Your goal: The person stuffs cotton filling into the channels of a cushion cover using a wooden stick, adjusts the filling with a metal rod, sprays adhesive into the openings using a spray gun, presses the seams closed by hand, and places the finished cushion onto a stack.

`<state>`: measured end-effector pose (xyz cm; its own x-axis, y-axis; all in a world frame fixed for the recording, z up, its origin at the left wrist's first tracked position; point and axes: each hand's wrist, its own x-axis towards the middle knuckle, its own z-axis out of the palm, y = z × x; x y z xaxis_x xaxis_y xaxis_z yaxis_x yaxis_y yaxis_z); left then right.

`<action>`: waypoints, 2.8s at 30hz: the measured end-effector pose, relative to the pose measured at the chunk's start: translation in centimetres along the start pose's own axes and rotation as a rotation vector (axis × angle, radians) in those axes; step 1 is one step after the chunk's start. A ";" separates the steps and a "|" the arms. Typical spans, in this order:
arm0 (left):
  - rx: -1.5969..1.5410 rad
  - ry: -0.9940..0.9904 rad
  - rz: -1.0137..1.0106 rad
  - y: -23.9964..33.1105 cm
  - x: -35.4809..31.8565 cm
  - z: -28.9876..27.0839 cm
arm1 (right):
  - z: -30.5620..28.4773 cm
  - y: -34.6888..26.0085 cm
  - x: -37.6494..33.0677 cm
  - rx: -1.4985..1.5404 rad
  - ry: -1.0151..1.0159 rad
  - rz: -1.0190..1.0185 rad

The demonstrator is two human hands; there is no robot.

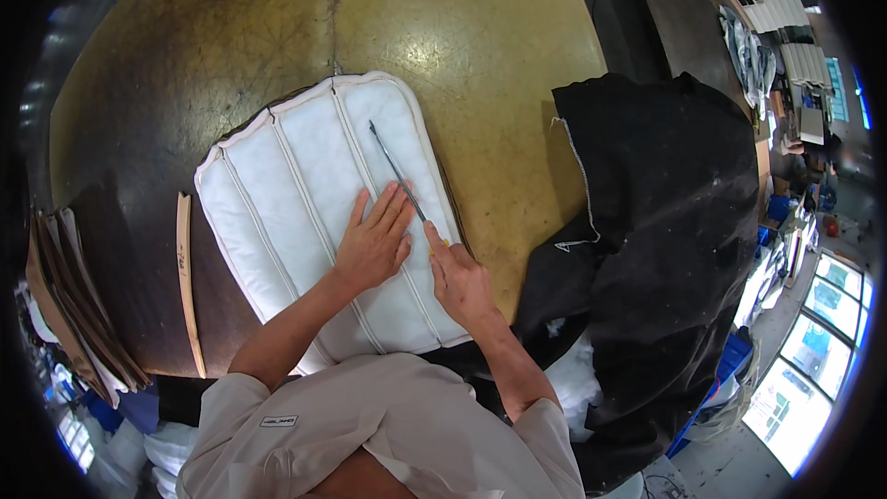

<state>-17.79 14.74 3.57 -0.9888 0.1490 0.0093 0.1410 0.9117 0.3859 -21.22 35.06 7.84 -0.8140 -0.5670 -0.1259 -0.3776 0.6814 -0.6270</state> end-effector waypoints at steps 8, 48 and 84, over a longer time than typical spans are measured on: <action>-0.006 0.006 -0.010 -0.3 -0.3 -0.3 | -2.2 -0.5 -1.0 -0.035 -0.055 -0.032; -0.377 0.092 0.031 -3.1 -0.7 0.3 | 2.0 -0.1 5.9 0.542 -0.049 0.009; 0.066 0.229 -0.228 -12.5 7.2 -3.1 | 1.4 -1.4 6.7 -0.018 0.054 -0.145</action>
<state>-26.86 3.23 1.67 -0.9795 -0.1451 0.1401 -0.0897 0.9357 0.3413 -25.49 29.62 6.78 -0.7726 -0.6348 0.0064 -0.5002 0.6025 -0.6219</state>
